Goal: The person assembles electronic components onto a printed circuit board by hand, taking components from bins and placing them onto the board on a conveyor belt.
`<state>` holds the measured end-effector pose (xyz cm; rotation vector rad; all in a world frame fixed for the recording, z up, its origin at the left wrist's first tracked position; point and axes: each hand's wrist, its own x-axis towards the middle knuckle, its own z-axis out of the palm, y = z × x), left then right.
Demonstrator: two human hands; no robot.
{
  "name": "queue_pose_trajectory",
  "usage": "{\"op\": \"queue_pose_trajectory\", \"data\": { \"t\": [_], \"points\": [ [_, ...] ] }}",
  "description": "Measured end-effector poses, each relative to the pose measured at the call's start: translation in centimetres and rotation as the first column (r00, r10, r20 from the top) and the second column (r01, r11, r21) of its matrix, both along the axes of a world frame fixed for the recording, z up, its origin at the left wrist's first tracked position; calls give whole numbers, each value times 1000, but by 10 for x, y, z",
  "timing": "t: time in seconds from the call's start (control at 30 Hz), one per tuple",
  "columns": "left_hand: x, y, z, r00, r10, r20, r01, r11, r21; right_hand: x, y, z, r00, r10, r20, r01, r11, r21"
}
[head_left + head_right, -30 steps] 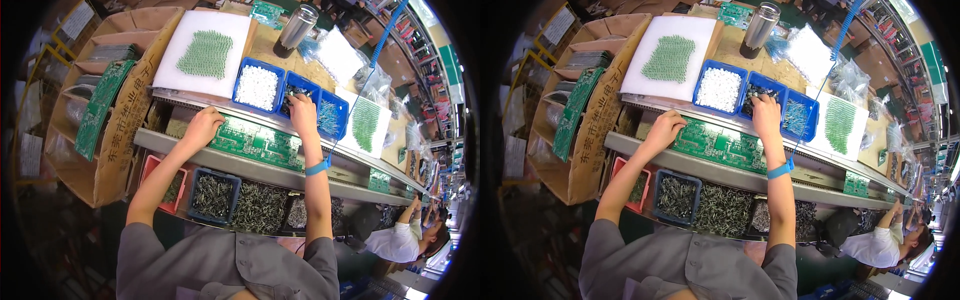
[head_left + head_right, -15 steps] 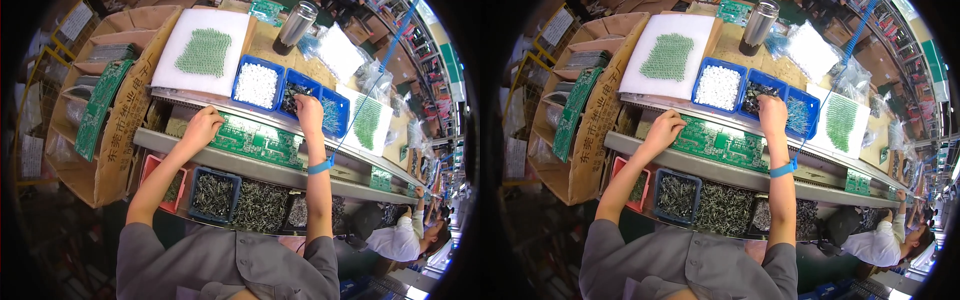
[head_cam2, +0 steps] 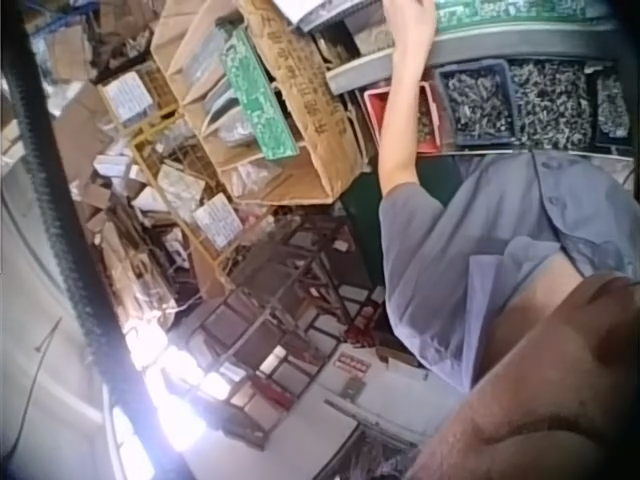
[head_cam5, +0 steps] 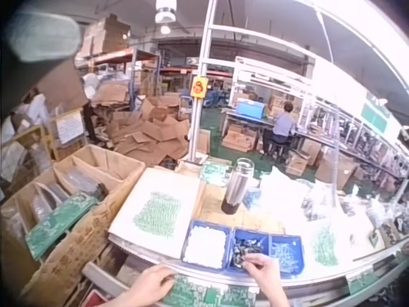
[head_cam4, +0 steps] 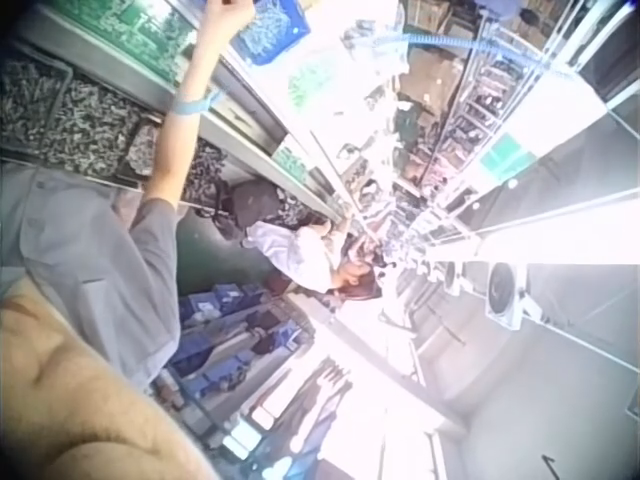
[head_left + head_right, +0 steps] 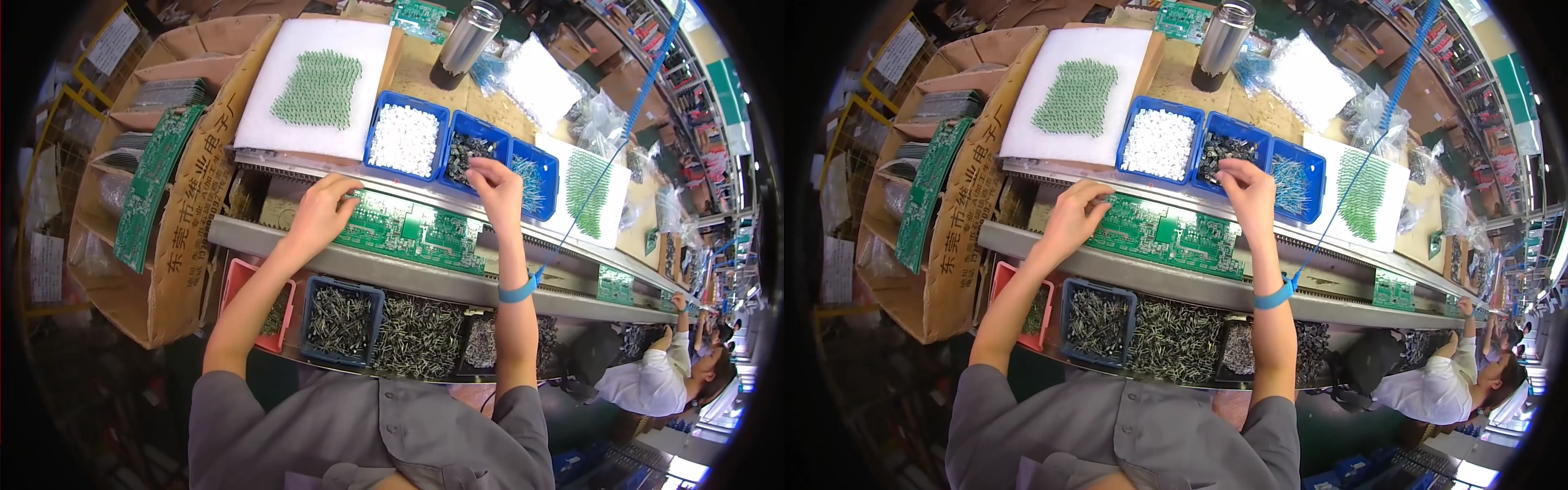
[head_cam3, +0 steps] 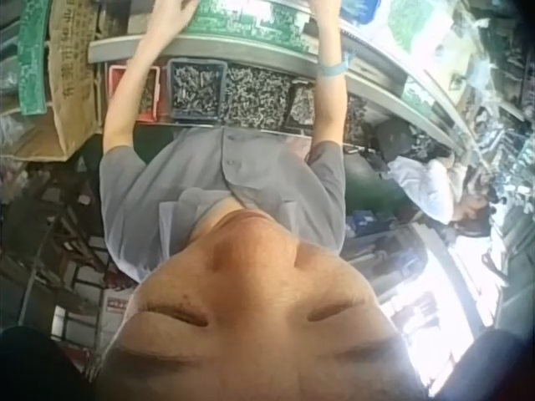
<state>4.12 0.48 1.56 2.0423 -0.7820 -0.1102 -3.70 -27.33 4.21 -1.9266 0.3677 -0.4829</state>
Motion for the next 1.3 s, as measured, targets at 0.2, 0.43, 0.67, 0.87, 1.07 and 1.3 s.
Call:
{"op": "queue_pose_trajectory", "data": {
  "t": [0.2,0.43,0.67,0.87,1.07,1.3],
  "points": [
    [-27,-31,14,891,-225,-394,99,944,-316,-37,47,11,957,277,-85,-275,961,39],
    [-35,-38,11,739,-376,-560,172,908,-382,-57,77,17,958,281,-47,-281,960,10],
    [-24,-28,4,863,-211,-460,42,936,-351,-27,13,2,991,113,67,-35,722,-691],
    [5,-5,-11,945,26,-325,-127,948,-293,-5,-23,-12,999,5,-54,-51,427,-903],
    [17,10,-10,968,83,-237,-120,982,-146,-2,-31,-17,997,54,-54,-72,430,-900],
    [19,14,-15,990,40,-136,-44,999,-24,-3,-23,-12,994,86,74,18,521,-854]
  ]
}}
